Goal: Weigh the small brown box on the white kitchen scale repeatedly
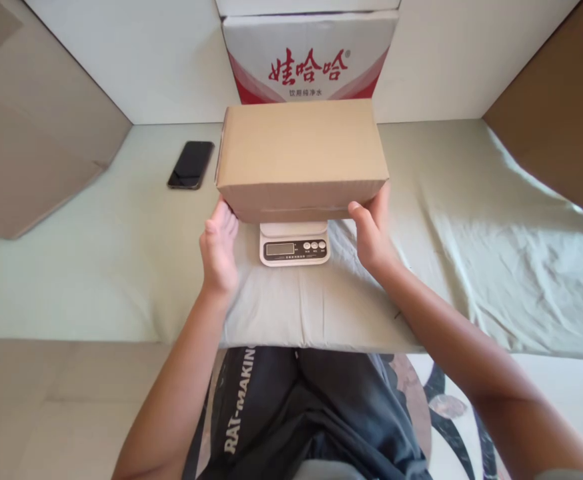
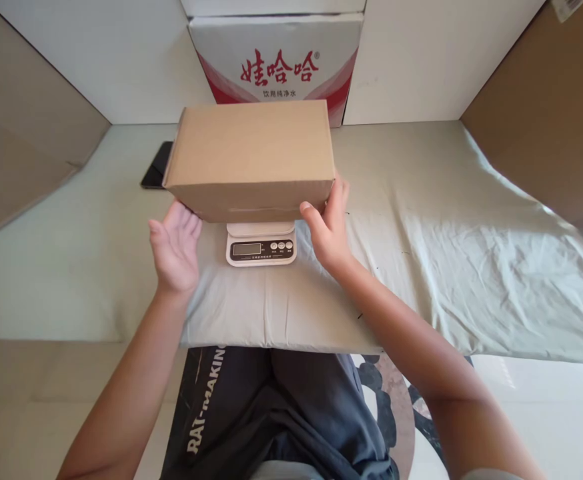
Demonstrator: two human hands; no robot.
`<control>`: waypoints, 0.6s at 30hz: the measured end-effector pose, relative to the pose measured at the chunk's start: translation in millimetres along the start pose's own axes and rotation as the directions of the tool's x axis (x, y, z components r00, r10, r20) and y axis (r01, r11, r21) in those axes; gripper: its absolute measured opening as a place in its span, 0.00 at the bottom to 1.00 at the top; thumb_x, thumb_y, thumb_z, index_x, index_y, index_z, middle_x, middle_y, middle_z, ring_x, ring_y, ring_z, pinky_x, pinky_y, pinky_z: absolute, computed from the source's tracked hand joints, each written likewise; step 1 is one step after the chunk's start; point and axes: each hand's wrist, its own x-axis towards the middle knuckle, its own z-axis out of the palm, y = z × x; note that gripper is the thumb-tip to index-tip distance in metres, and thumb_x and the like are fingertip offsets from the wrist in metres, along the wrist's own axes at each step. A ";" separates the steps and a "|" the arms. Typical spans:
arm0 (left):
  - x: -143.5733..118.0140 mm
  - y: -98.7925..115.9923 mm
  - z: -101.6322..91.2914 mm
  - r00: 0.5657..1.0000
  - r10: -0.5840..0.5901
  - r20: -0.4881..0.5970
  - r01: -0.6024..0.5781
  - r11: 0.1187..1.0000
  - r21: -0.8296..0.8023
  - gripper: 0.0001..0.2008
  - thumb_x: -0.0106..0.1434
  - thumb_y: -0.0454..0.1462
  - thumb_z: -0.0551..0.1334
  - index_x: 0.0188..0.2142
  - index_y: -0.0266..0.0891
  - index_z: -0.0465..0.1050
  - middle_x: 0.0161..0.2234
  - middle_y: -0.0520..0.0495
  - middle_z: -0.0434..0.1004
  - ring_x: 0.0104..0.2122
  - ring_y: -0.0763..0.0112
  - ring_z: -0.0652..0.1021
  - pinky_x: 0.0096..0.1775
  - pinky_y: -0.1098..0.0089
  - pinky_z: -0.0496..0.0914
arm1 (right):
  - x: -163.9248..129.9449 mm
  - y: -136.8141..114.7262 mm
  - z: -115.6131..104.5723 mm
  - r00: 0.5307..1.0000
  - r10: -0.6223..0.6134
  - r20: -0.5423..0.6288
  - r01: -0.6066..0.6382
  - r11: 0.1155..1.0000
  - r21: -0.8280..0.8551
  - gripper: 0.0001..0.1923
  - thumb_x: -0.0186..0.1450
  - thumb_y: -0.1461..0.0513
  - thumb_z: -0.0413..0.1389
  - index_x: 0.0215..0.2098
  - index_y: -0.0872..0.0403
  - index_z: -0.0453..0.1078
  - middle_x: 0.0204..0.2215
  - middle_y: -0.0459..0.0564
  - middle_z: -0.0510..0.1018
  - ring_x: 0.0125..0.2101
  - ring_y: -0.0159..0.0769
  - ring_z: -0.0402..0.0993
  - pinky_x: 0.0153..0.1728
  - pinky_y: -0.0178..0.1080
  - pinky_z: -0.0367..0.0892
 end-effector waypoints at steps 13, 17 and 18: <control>27.0 4.3 -13.1 0.998 -0.017 -0.066 0.012 0.997 -0.070 0.40 0.66 0.70 0.50 0.62 0.50 0.76 0.72 0.47 0.70 0.75 0.53 0.65 0.75 0.52 0.58 | 7.7 34.9 -11.9 0.989 0.065 -0.136 -0.056 0.996 0.070 0.36 0.68 0.37 0.51 0.71 0.29 0.54 0.70 0.46 0.63 0.74 0.55 0.60 0.73 0.65 0.60; 77.9 -14.0 -25.8 0.988 -0.080 -0.132 0.064 0.990 -0.123 0.38 0.71 0.66 0.45 0.63 0.46 0.74 0.72 0.47 0.70 0.73 0.58 0.68 0.74 0.54 0.61 | 15.4 48.4 -18.7 0.956 0.183 -0.227 -0.149 0.976 0.158 0.31 0.67 0.40 0.52 0.67 0.31 0.60 0.68 0.46 0.66 0.72 0.52 0.65 0.73 0.63 0.62; 87.8 -21.6 -25.1 0.984 -0.097 -0.146 0.077 0.988 -0.136 0.39 0.72 0.65 0.44 0.64 0.42 0.72 0.72 0.43 0.70 0.73 0.57 0.69 0.73 0.52 0.62 | 16.4 49.5 -18.1 0.945 0.227 -0.234 -0.184 0.964 0.192 0.30 0.67 0.41 0.52 0.66 0.32 0.61 0.68 0.46 0.66 0.71 0.50 0.66 0.73 0.63 0.62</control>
